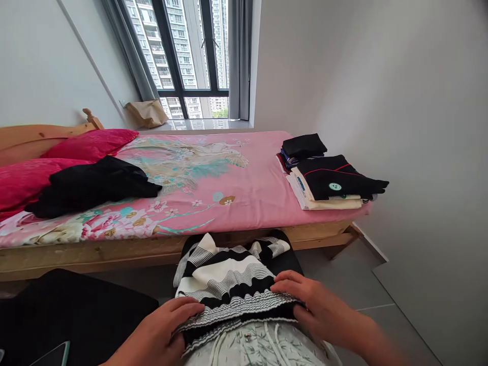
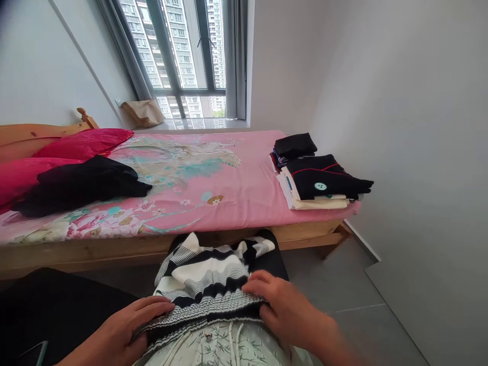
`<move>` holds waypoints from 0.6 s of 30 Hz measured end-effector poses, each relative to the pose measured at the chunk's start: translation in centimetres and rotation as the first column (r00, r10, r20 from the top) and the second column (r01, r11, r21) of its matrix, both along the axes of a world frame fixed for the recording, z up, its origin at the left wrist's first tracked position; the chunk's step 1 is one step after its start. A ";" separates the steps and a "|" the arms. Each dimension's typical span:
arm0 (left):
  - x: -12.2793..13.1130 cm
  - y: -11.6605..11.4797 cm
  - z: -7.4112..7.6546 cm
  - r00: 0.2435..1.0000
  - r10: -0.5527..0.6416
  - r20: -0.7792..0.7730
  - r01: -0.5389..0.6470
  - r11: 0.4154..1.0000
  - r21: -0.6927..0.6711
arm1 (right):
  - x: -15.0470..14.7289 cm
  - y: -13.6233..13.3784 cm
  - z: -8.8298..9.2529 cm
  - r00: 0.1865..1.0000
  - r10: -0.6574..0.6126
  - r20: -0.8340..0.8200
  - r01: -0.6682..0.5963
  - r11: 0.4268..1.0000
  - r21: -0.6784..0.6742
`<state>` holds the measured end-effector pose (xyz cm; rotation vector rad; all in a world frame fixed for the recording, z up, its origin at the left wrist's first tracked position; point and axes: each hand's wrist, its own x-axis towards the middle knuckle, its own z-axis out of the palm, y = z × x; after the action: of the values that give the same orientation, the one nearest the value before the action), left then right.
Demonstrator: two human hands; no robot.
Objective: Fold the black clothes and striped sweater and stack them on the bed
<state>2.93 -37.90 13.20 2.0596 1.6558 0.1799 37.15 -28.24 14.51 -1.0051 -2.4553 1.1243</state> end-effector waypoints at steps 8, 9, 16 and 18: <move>-0.4 1.1 1.4 0.999 0.006 0.050 -0.002 0.997 -0.082 | 0.6 0.6 0.0 0.998 -0.027 -0.053 0.029 0.999 0.036; -0.5 1.7 1.8 0.997 0.033 0.069 -0.027 0.996 -0.088 | 0.4 1.0 0.0 0.996 -0.036 -0.077 0.039 0.999 0.032; -0.9 6.8 4.6 0.972 0.116 0.202 -0.063 0.965 -0.254 | -1.9 6.4 0.0 0.984 -0.125 -0.127 0.090 0.964 -0.252; -0.7 7.9 5.2 0.964 0.079 0.255 -0.009 0.964 -0.265 | -2.7 7.8 0.1 0.980 -0.136 -0.146 0.088 0.951 -0.297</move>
<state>2.22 -29.98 18.38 1.7210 1.4768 0.2263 34.42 -20.48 14.63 -1.0680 -2.1169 1.4941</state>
